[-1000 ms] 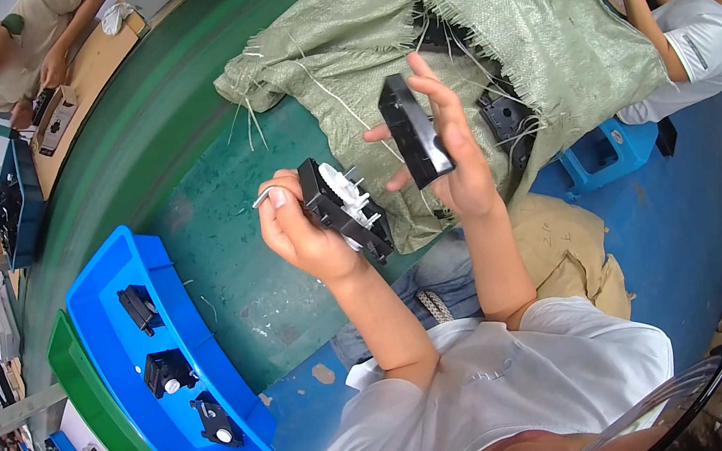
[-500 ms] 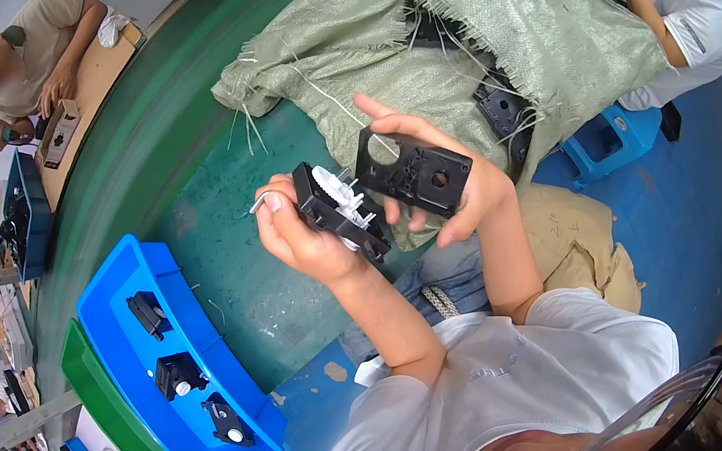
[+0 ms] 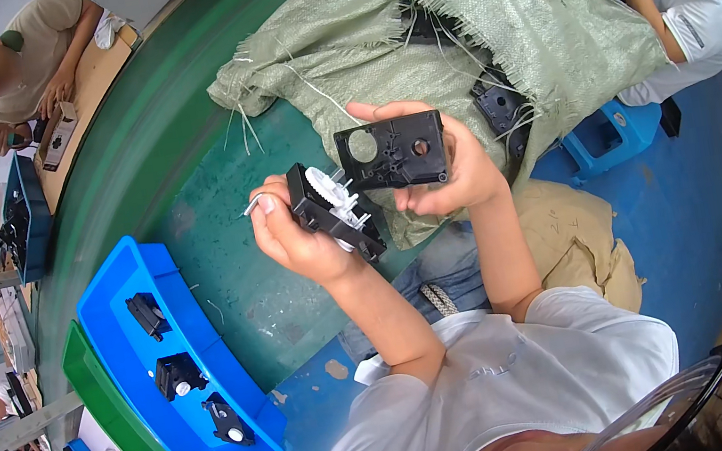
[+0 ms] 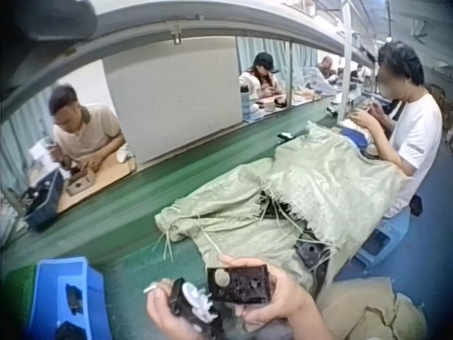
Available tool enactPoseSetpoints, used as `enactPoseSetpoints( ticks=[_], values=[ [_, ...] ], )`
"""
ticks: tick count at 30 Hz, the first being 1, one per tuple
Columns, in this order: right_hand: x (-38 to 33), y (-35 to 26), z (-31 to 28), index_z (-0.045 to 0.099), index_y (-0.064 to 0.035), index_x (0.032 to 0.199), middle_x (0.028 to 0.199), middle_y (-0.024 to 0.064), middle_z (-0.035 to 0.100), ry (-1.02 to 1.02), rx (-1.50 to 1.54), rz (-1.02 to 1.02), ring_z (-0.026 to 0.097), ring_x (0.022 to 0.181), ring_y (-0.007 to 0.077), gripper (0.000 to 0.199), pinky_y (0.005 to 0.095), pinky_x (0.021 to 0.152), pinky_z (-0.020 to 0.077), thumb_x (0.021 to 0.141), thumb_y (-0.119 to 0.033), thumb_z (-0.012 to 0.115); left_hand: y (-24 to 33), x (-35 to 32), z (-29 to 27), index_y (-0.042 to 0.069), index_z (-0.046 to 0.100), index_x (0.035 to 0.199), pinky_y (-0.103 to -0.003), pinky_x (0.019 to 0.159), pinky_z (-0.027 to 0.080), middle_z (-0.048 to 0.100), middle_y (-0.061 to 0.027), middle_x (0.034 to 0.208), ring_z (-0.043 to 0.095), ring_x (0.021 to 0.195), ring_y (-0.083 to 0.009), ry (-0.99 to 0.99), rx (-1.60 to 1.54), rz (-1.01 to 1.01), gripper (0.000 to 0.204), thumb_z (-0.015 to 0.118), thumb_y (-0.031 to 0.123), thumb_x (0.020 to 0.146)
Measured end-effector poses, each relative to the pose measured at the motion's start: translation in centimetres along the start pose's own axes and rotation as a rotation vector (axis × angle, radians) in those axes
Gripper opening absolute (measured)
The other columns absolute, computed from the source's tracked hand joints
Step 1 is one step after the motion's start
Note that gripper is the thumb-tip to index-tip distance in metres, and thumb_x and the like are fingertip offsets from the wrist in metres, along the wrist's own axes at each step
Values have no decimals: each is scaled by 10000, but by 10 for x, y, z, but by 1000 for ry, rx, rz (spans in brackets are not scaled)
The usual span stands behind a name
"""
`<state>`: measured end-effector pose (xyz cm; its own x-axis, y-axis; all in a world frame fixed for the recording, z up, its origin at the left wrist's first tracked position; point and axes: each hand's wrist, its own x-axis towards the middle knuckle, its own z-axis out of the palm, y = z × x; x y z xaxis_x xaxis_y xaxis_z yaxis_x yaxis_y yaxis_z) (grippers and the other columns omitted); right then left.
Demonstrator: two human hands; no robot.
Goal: The person assembles mechanical components by fitting plastic casing covers onto gear units by hand, pressing them together, and placing the assembled parts into a tray.
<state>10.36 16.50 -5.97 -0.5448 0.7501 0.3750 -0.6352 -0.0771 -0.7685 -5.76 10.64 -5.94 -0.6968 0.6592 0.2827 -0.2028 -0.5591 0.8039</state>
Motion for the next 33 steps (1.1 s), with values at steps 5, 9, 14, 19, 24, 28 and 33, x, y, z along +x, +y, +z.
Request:
enactPoseSetpoints(
  ticks=[5, 9, 14, 19, 24, 28, 33],
  values=[
    [-1, 13, -2, 537, 36, 1254, 1138, 200, 675, 145, -193, -6, 650, 678, 189, 615, 254, 520, 525, 739, -194, 782, 3, 0, 8, 66, 506, 832, -267, 717, 404, 519, -56, 800, 461, 744, -141, 50, 57, -16, 246, 439, 229, 1003],
    [-3, 20, -5, 563, 52, 1263, 975, 152, 666, 183, -400, 213, 573, 679, 146, 719, 244, 578, 459, 883, -557, 613, 2, 0, 14, 72, 476, 755, -264, 681, 339, 473, -35, 768, 381, 719, -119, 62, 135, -26, 268, 424, 186, 992],
    [0, 23, 9, 604, 52, 1223, 916, 91, 632, 152, -643, 124, 515, 697, 139, 760, 260, 650, 403, 942, -632, 428, 2, -2, 14, 65, 499, 764, -254, 675, 330, 476, -24, 769, 379, 716, -115, 30, 307, -23, 271, 431, 192, 994],
    [-1, 24, 13, 607, 51, 1215, 914, 82, 638, 144, -666, 129, 526, 747, 146, 699, 273, 666, 404, 960, -578, 444, 3, -4, 17, 69, 501, 758, -250, 665, 324, 476, -15, 766, 377, 708, -111, -2, 356, -11, 275, 436, 193, 994],
    [1, 27, 12, 603, 27, 1130, 740, 77, 655, 163, -633, 21, 517, 589, 155, 501, 294, 557, 412, 954, -435, 522, 2, -3, 17, 67, 499, 755, -249, 657, 322, 475, -15, 764, 374, 701, -110, 9, 375, -1, 278, 438, 196, 994],
    [1, 24, 12, 609, 35, 1187, 898, 88, 655, 139, -679, 97, 528, 710, 152, 622, 279, 643, 412, 955, -527, 477, 2, -3, 17, 67, 499, 755, -247, 655, 321, 474, -15, 759, 375, 703, -109, 4, 363, 3, 278, 439, 196, 994],
    [0, 26, 10, 612, 39, 1199, 951, 92, 663, 138, -677, 123, 534, 747, 147, 640, 270, 672, 414, 958, -537, 469, 2, -4, 19, 66, 495, 751, -249, 662, 331, 474, -18, 754, 377, 704, -110, 2, 368, -5, 270, 439, 176, 990]
  ],
)
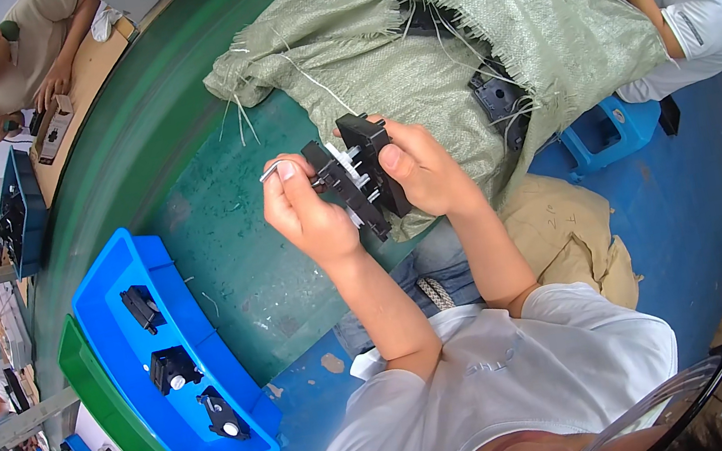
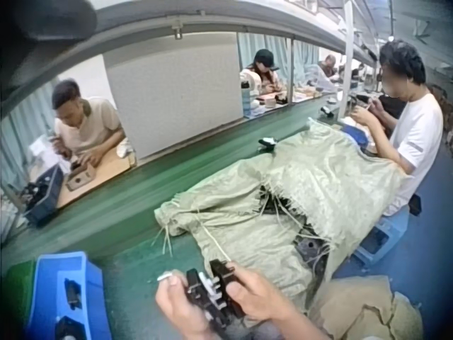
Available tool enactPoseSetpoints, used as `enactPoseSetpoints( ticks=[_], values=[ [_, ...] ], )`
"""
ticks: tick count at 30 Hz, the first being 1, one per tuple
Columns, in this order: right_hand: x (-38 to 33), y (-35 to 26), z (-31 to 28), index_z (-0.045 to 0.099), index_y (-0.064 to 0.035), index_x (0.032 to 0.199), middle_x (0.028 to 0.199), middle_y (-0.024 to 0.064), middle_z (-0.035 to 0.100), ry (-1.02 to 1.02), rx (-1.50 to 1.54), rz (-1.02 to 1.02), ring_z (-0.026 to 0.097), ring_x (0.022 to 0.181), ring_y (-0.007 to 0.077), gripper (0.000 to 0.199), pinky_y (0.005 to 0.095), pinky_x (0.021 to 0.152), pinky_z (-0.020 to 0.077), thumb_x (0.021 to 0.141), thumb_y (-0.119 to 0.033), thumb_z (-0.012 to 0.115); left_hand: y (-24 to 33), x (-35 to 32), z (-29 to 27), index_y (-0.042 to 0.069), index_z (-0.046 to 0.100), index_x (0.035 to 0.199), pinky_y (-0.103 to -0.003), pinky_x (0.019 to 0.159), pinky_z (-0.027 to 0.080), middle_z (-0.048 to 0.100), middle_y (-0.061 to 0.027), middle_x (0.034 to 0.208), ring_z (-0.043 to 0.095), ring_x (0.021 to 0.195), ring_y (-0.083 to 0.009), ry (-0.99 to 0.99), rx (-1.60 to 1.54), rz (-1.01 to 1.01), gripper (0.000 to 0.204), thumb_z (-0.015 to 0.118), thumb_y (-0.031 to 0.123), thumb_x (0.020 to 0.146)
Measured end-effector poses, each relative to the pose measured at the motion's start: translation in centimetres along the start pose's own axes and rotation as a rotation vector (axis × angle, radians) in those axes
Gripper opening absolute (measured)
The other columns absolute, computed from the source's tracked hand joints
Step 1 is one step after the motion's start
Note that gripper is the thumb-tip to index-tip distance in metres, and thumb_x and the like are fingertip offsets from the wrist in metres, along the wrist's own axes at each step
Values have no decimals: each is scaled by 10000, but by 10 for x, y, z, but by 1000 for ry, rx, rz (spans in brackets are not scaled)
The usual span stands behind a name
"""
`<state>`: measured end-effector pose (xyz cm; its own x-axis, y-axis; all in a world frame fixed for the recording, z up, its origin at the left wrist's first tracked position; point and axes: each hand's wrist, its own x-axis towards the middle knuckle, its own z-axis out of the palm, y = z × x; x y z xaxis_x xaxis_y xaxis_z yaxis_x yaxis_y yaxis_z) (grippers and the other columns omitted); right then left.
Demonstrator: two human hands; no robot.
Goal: The person assembles mechanical components by fitting plastic casing covers onto gear units by hand, pressing them together, and placing the assembled parts into a tray.
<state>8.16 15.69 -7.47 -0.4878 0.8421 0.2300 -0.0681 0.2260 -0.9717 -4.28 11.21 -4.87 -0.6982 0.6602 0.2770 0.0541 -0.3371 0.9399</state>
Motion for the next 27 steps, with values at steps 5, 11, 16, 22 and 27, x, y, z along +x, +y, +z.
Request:
enactPoseSetpoints(
  ticks=[5, 11, 16, 22, 27],
  values=[
    [0, -2, 2, 614, 35, 1179, 907, 76, 659, 12, 7, 11, 519, 726, 133, 597, 262, 656, 404, 967, -504, 471, -2, -1, 0, 58, 497, 750, -255, 666, 356, 486, -23, 749, 388, 699, -116, -9, 29, -18, 259, 442, 151, 986],
    [-1, -10, 4, 606, 28, 1089, 758, 110, 654, 62, 8, 34, 516, 615, 171, 401, 319, 578, 424, 973, -339, 497, -1, -3, 3, 40, 509, 753, -267, 648, 387, 515, -32, 740, 407, 675, -124, -55, 105, 23, 258, 452, 137, 984],
    [0, -9, 5, 600, 31, 1053, 743, 117, 641, 76, 8, 37, 509, 614, 175, 370, 331, 581, 425, 979, -313, 486, 1, -4, 7, 44, 517, 754, -251, 669, 366, 492, -11, 732, 393, 692, -115, -49, 136, 25, 284, 456, 192, 989],
    [1, -5, 9, 594, 33, 1025, 722, 118, 627, 129, 4, -23, 503, 608, 177, 363, 340, 586, 426, 983, -307, 475, 3, -7, 12, 44, 509, 747, -251, 670, 364, 486, -12, 730, 397, 695, -118, -10, 189, -20, 281, 457, 184, 984],
    [0, 3, 8, 598, 8, 1037, 768, 94, 631, 62, -80, 76, 503, 655, 163, 354, 316, 634, 427, 971, -320, 482, 7, -8, 14, 48, 507, 751, -250, 674, 367, 480, -10, 714, 397, 686, -119, -7, 277, -10, 279, 458, 185, 988]
  ],
)
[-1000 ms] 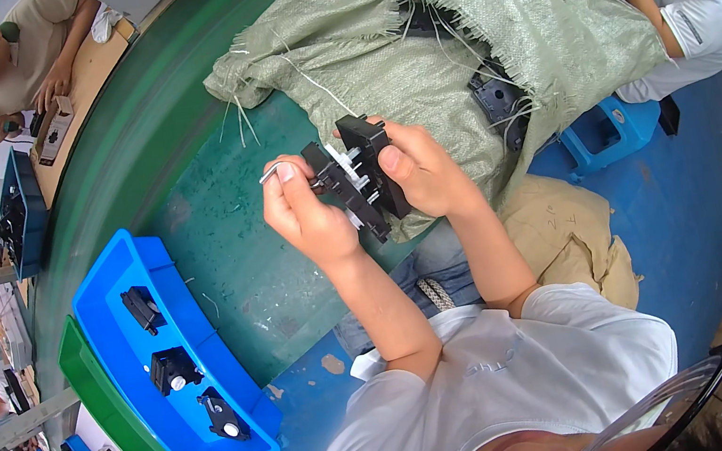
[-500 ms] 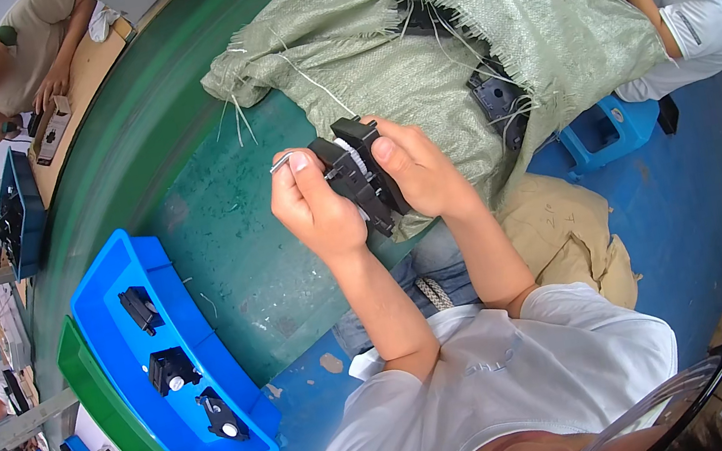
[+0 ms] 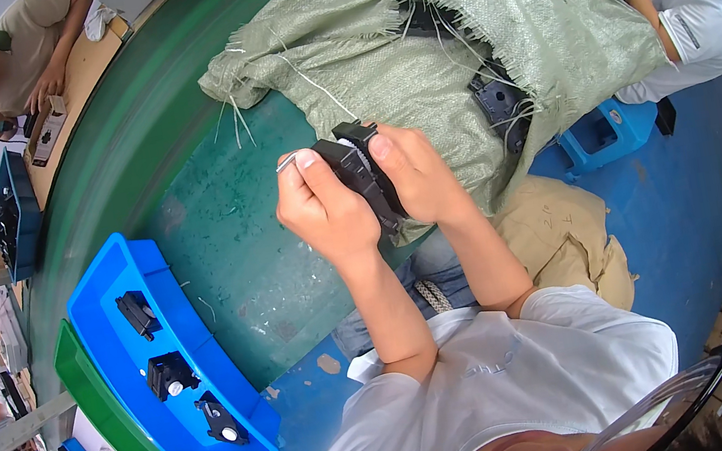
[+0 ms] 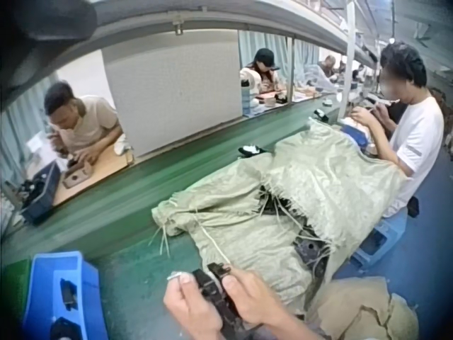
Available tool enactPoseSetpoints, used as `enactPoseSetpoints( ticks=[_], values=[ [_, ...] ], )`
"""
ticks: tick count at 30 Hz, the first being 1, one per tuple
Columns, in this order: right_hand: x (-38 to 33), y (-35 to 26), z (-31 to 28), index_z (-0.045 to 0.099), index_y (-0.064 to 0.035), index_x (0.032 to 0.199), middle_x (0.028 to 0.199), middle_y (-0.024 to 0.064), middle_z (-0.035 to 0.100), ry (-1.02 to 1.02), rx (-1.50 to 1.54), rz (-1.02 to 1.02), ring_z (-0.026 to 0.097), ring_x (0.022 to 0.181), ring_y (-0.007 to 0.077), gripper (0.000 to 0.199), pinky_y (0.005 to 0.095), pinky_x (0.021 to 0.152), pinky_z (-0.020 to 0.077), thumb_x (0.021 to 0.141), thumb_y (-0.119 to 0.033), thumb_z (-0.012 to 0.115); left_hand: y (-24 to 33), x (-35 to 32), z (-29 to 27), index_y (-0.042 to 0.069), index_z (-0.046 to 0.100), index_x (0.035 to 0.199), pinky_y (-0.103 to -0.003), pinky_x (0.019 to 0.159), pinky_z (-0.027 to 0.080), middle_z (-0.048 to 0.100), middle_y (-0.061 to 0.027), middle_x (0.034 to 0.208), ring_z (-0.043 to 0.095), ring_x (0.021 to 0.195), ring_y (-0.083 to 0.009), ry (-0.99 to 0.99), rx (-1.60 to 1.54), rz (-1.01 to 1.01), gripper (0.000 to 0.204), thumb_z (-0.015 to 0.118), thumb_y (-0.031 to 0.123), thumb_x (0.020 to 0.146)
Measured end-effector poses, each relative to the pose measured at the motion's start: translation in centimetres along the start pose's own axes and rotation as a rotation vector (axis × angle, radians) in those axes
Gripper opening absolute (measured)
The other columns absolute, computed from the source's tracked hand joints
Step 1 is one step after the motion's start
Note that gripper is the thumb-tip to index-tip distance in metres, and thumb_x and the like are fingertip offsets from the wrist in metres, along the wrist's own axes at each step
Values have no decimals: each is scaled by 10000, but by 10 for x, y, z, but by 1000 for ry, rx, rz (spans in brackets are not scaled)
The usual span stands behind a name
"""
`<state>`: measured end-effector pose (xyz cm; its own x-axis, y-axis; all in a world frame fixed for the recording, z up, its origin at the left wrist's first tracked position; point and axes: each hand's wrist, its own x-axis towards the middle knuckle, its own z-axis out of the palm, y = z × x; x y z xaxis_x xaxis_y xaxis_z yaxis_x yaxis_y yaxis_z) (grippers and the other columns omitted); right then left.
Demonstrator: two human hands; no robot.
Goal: The person assembles mechanical components by fitting plastic casing covers onto gear units by hand, pressing them together, and placing the assembled parts into a tray.
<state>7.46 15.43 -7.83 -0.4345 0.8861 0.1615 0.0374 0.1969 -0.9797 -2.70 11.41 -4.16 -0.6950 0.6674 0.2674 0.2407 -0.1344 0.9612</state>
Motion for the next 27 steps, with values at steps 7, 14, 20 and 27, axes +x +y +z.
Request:
enactPoseSetpoints(
  ticks=[7, 14, 20, 27],
  values=[
    [0, -12, 11, 520, -45, 1223, 956, 75, 612, 23, 482, -71, 509, 787, 159, 408, 286, 737, 416, 921, -319, 530, -17, 2, -5, 14, 536, 810, -311, 613, 405, 561, -65, 752, 450, 658, -148, -123, -246, 92, 244, 448, 153, 991],
    [0, -12, -9, 417, -66, 1358, 1088, 99, 570, 20, 358, -33, 524, 934, 177, 535, 295, 856, 411, 902, -322, 533, -9, 4, -4, 1, 599, 918, -344, 653, 458, 640, -115, 880, 561, 731, -219, -212, 204, 103, 224, 476, 181, 970],
    [8, -6, -16, 444, -65, 1350, 1080, 99, 577, 333, 285, -183, 533, 935, 175, 518, 293, 875, 406, 901, -315, 516, -9, 0, 1, 0, 627, 1016, -352, 711, 501, 670, -141, 940, 617, 784, -282, -425, -66, 167, 212, 609, 158, 876],
    [15, -23, -27, 539, 6, 1225, 990, 160, 614, 368, 509, -159, 554, 884, 202, 548, 304, 794, 448, 905, -426, 434, -5, -4, 9, -7, 634, 1117, -352, 759, 523, 691, -146, 1010, 647, 802, -285, -520, 82, 322, 504, 773, 60, 636]
  ],
)
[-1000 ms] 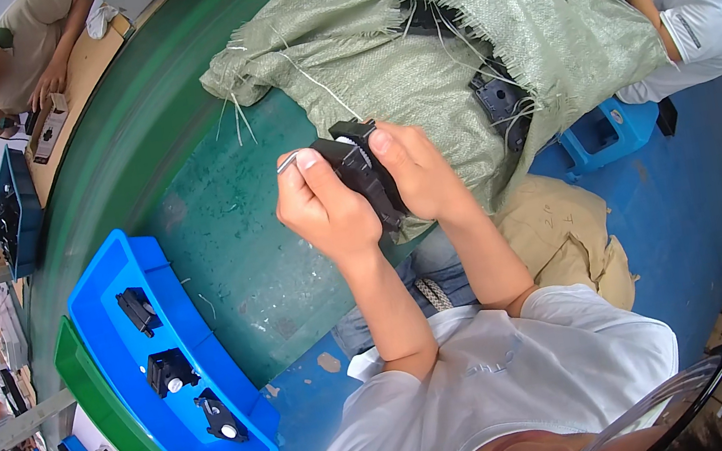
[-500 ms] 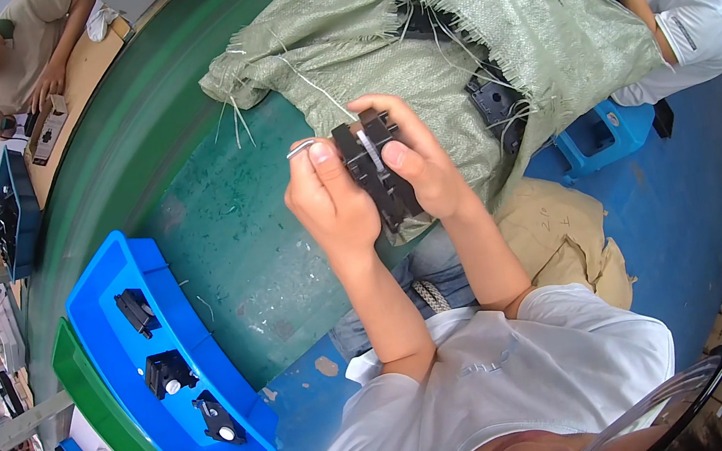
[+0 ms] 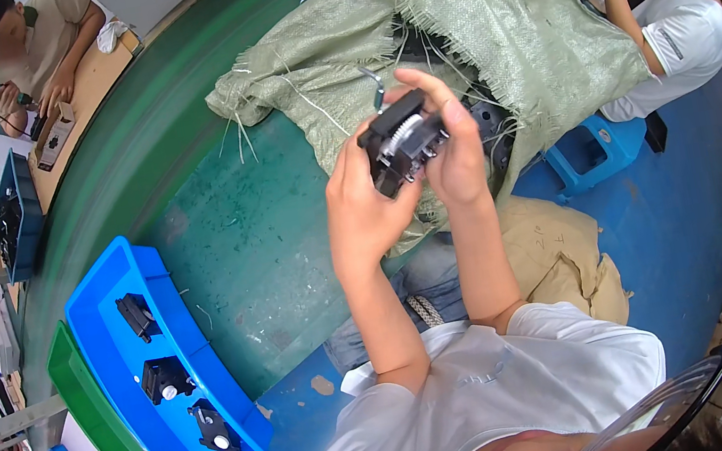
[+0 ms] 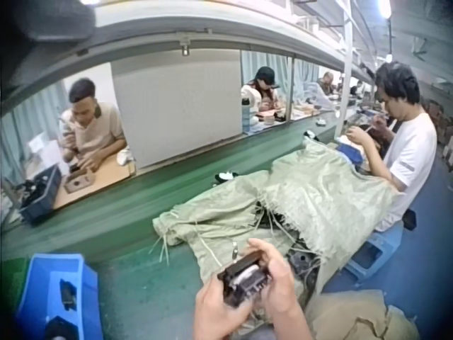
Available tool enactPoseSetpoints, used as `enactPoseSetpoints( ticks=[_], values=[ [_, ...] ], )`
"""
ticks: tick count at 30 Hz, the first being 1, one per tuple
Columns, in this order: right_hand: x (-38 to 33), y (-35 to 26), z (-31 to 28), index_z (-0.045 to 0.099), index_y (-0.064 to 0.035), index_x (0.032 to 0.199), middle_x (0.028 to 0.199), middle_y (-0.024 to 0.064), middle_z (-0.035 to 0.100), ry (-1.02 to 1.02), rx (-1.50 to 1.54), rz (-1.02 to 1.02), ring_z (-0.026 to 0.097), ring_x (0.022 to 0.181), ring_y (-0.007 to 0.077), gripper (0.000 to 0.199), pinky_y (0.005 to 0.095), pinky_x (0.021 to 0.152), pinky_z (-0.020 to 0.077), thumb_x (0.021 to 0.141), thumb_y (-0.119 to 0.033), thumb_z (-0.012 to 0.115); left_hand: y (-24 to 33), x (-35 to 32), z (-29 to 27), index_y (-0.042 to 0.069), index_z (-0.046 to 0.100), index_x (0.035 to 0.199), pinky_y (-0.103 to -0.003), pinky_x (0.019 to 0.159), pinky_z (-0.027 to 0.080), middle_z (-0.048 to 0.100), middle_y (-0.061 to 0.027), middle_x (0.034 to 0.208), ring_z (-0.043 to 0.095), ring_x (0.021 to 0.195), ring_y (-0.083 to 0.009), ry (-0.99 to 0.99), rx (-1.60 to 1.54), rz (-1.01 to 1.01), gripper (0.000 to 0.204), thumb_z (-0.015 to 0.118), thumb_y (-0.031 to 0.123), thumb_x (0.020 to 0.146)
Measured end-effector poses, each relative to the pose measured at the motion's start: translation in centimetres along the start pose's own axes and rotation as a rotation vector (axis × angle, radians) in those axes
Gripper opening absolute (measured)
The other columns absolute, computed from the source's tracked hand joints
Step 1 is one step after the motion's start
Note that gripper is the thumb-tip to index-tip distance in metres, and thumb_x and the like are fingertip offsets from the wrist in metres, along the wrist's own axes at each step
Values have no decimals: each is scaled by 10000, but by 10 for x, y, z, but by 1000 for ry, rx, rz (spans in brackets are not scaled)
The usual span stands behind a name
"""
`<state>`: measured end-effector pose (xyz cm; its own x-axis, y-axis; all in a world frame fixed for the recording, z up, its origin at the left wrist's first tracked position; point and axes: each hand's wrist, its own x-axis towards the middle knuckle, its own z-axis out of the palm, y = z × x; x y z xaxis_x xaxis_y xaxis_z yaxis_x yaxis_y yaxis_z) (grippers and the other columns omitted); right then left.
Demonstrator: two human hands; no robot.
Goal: The person assembles mechanical components by fitting plastic casing covers onto gear units by hand, pressing them together, and placing the assembled parts into a tray.
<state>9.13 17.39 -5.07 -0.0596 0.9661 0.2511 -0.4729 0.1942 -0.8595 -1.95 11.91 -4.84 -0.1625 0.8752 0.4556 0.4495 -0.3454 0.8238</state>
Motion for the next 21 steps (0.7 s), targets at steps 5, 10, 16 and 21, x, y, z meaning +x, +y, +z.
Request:
enactPoseSetpoints(
  ticks=[5, 10, 16, 21],
  values=[
    [7, 2, -6, 621, 29, 970, 846, 145, 597, -23, 47, -92, 516, 776, 189, 454, 289, 734, 410, 915, -355, 386, -3, -1, 5, -8, 644, 1097, -350, 757, 534, 700, -156, 1049, 666, 830, -296, 74, -39, 145, 570, 773, -11, 542],
    [11, 6, 0, 609, 12, 737, 736, 123, 568, -50, 47, -228, 472, 683, 173, 418, 272, 686, 365, 911, -292, 379, -6, -2, 4, -8, 654, 1075, -339, 760, 539, 707, -159, 1052, 678, 853, -293, 108, -51, 234, 569, 747, -38, 515],
    [13, 16, 4, 573, -9, 656, 690, 113, 536, -56, 76, -229, 455, 665, 168, 419, 272, 668, 355, 919, -267, 374, -10, -3, -2, -7, 659, 1063, -335, 762, 541, 712, -154, 1046, 683, 856, -290, 120, -53, 233, 575, 725, -63, 495],
    [11, 22, 21, 590, -3, 710, 733, 114, 553, 10, 131, -115, 469, 675, 174, 429, 280, 687, 376, 947, -276, 359, -9, -5, -12, 8, 667, 1059, -335, 739, 538, 715, -137, 1019, 674, 821, -286, 125, 13, 114, 524, 741, -37, 542]
  ],
)
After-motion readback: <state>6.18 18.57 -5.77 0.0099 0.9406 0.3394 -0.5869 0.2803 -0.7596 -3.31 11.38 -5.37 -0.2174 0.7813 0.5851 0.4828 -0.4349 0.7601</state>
